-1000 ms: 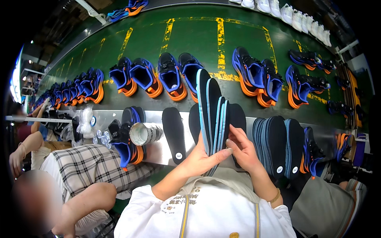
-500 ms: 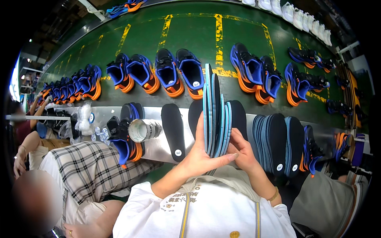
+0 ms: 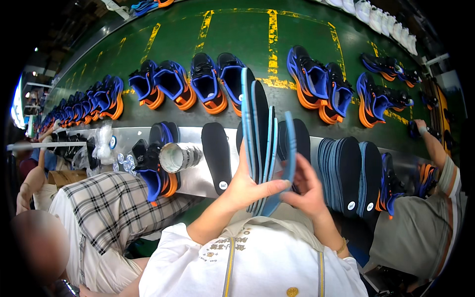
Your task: The person inserts insoles into shoes on an assembly line. The person picks up an insole, slides it into the shoe, and presses it down firmly to secure it before placing the shoe back on the conveyor belt.
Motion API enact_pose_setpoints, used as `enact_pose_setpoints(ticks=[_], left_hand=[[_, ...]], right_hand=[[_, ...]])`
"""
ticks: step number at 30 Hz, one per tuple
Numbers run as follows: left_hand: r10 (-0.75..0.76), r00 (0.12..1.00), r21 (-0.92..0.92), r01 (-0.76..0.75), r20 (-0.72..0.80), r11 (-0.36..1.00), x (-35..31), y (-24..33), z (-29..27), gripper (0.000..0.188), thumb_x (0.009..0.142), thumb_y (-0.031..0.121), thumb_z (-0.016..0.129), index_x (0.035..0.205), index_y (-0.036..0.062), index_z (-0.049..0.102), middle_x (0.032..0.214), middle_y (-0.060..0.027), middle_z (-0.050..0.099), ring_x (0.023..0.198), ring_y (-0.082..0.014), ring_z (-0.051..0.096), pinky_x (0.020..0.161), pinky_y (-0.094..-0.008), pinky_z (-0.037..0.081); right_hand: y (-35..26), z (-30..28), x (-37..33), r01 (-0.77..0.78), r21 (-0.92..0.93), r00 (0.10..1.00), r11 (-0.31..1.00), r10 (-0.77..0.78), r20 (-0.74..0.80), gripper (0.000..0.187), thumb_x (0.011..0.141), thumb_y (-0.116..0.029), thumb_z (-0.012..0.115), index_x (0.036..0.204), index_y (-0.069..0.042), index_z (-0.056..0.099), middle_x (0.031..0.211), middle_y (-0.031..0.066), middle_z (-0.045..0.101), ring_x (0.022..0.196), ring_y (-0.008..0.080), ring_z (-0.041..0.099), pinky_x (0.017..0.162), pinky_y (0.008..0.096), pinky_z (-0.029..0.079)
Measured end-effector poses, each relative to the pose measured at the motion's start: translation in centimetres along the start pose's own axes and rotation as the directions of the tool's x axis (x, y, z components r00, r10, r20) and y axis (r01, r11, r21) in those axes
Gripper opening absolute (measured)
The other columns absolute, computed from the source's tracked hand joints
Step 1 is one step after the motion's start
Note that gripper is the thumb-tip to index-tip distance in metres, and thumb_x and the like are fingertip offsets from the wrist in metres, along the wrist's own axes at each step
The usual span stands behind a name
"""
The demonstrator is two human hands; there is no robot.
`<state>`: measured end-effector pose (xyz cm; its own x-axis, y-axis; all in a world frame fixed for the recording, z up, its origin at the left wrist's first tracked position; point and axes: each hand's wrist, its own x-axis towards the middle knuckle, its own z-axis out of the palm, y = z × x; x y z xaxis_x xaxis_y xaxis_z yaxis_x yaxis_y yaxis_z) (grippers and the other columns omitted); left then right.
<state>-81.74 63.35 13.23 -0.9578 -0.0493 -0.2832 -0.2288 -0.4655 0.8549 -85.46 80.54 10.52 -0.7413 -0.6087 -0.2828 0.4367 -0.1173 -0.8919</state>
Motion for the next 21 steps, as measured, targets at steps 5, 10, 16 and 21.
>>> enact_pose_setpoints(ticks=[5,10,16,21], left_hand=[[-0.107,0.984,-0.147,0.086,-0.142,0.985,-0.7,0.2,-1.0,0.052,0.080,0.015,0.065,0.123,-0.0001,0.040,0.108,-0.0062,0.054,0.096,-0.0129,0.052,0.086,-0.0267,0.041],[-0.118,0.979,-0.115,0.100,-0.164,0.988,-0.8,-0.2,-1.4,0.049,0.080,0.015,0.065,0.121,-0.0005,0.043,0.106,-0.0053,0.054,0.095,-0.0119,0.051,0.083,-0.0259,0.042],[-0.079,0.986,-0.515,0.143,0.144,0.845,-0.5,-1.9,-2.8,0.053,0.078,0.020,0.059,0.120,-0.0047,0.040,0.109,-0.0183,0.054,0.099,-0.0279,0.057,0.084,-0.0370,0.048],[0.080,0.968,-0.589,0.079,0.239,0.804,-0.2,-4.3,-2.6,0.053,0.075,0.041,0.061,0.101,-0.0046,0.055,0.080,-0.0157,0.055,0.067,-0.0229,0.056,0.062,-0.0340,0.047]], right_hand=[[2.1,-3.7,1.0,-0.285,-0.796,0.900,0.534,-0.136,-0.414,0.076,0.068,-0.023,0.072,0.130,-0.002,0.033,0.121,0.0176,0.043,0.109,0.0273,0.047,0.086,0.0334,0.042],[6.8,-5.6,-0.4,-0.299,-0.935,0.928,-0.189,-0.286,-0.238,0.070,0.070,-0.034,0.069,0.124,-0.001,0.041,0.123,0.0222,0.037,0.108,0.0345,0.045,0.087,0.0379,0.041],[0.0,-0.2,-0.1,0.238,-0.532,0.946,0.812,-0.319,-0.063,0.038,0.071,-0.005,0.065,0.107,0.003,0.053,0.099,0.0145,0.054,0.078,0.0221,0.058,0.072,0.0286,0.046],[-3.7,2.5,-1.1,0.620,-0.506,0.756,0.600,-0.629,0.181,0.038,0.066,-0.001,0.067,0.102,0.002,0.055,0.088,0.0126,0.058,0.066,0.0229,0.057,0.058,0.0311,0.045]])
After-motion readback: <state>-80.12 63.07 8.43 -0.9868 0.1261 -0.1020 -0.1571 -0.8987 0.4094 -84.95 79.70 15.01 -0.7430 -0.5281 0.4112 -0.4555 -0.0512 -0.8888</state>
